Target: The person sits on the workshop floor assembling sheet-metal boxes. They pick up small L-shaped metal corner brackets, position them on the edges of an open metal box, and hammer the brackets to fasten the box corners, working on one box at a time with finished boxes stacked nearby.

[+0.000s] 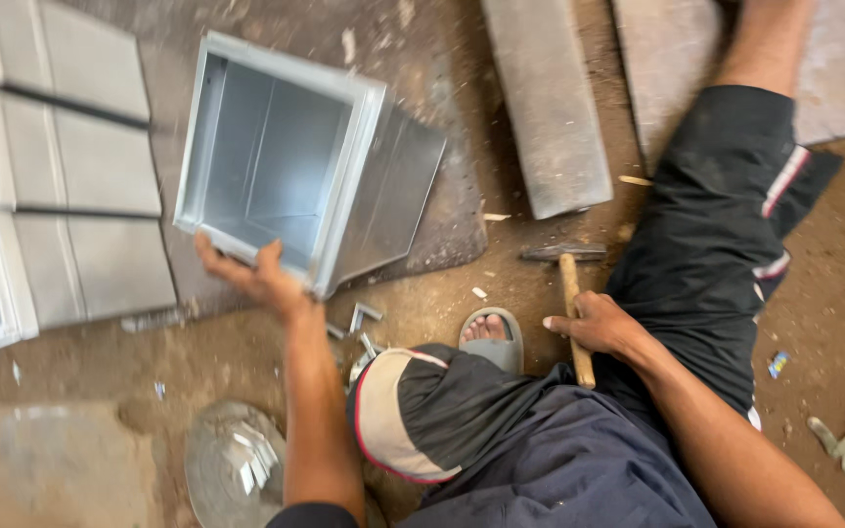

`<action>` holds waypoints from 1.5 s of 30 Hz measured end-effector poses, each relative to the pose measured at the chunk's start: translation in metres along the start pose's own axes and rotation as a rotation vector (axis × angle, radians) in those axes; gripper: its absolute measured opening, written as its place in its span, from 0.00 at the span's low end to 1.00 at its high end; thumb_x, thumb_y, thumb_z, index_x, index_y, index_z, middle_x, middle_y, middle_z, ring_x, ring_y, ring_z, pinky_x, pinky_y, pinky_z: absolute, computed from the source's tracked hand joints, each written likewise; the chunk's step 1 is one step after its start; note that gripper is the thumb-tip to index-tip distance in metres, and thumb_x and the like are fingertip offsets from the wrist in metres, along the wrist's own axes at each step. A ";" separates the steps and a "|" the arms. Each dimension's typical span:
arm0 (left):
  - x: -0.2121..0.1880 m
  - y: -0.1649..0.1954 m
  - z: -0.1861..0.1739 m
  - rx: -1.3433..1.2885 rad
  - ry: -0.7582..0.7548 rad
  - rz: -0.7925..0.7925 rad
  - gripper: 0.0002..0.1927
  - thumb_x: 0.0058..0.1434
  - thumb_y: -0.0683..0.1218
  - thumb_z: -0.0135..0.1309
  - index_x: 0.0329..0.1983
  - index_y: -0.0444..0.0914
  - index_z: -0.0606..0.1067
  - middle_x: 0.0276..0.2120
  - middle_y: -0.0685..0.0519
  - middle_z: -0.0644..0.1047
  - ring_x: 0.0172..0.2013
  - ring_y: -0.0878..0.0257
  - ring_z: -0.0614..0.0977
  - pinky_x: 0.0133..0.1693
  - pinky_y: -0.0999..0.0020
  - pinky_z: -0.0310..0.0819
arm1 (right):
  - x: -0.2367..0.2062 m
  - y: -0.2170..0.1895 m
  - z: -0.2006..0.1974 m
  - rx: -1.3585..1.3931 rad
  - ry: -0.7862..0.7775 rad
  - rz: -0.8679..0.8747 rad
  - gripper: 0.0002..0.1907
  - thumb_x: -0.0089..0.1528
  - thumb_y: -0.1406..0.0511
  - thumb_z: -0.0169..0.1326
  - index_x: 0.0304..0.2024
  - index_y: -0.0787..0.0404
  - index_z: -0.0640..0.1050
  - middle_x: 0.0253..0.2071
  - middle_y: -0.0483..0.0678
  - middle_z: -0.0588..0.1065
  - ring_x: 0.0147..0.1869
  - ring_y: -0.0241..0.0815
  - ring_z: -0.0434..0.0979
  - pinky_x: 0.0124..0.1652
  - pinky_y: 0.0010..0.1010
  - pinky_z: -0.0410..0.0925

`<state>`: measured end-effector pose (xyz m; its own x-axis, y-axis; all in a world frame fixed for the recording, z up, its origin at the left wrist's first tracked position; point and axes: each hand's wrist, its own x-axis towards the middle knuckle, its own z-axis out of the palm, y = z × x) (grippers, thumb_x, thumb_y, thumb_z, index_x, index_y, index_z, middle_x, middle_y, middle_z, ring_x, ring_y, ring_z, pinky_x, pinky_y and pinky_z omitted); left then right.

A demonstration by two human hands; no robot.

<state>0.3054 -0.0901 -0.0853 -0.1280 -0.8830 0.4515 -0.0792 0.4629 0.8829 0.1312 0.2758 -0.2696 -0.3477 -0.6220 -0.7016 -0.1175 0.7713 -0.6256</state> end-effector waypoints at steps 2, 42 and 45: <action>0.004 -0.003 0.003 0.403 -0.002 0.263 0.40 0.55 0.37 0.50 0.74 0.42 0.59 0.73 0.39 0.56 0.75 0.41 0.52 0.75 0.43 0.40 | 0.006 0.001 0.004 -0.073 0.001 -0.001 0.32 0.57 0.47 0.63 0.34 0.74 0.81 0.28 0.62 0.80 0.34 0.53 0.85 0.37 0.44 0.75; 0.044 -0.030 -0.154 0.230 0.009 0.127 0.05 0.73 0.44 0.55 0.48 0.38 0.75 0.36 0.58 0.74 0.35 0.68 0.73 0.38 0.71 0.70 | 0.001 -0.005 0.009 -0.100 0.103 -0.021 0.20 0.62 0.59 0.62 0.35 0.74 0.80 0.28 0.59 0.80 0.27 0.50 0.84 0.34 0.42 0.75; 0.002 -0.105 -0.188 0.569 -0.010 -0.293 0.04 0.64 0.41 0.59 0.41 0.38 0.79 0.34 0.55 0.81 0.35 0.66 0.81 0.39 0.68 0.78 | 0.007 -0.009 0.010 -0.139 0.114 -0.010 0.20 0.61 0.58 0.63 0.37 0.74 0.80 0.28 0.60 0.82 0.28 0.51 0.85 0.35 0.41 0.75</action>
<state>0.4996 -0.1551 -0.1528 -0.0307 -0.9797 0.1980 -0.6243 0.1735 0.7617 0.1390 0.2635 -0.2724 -0.4484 -0.6164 -0.6473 -0.2465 0.7814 -0.5733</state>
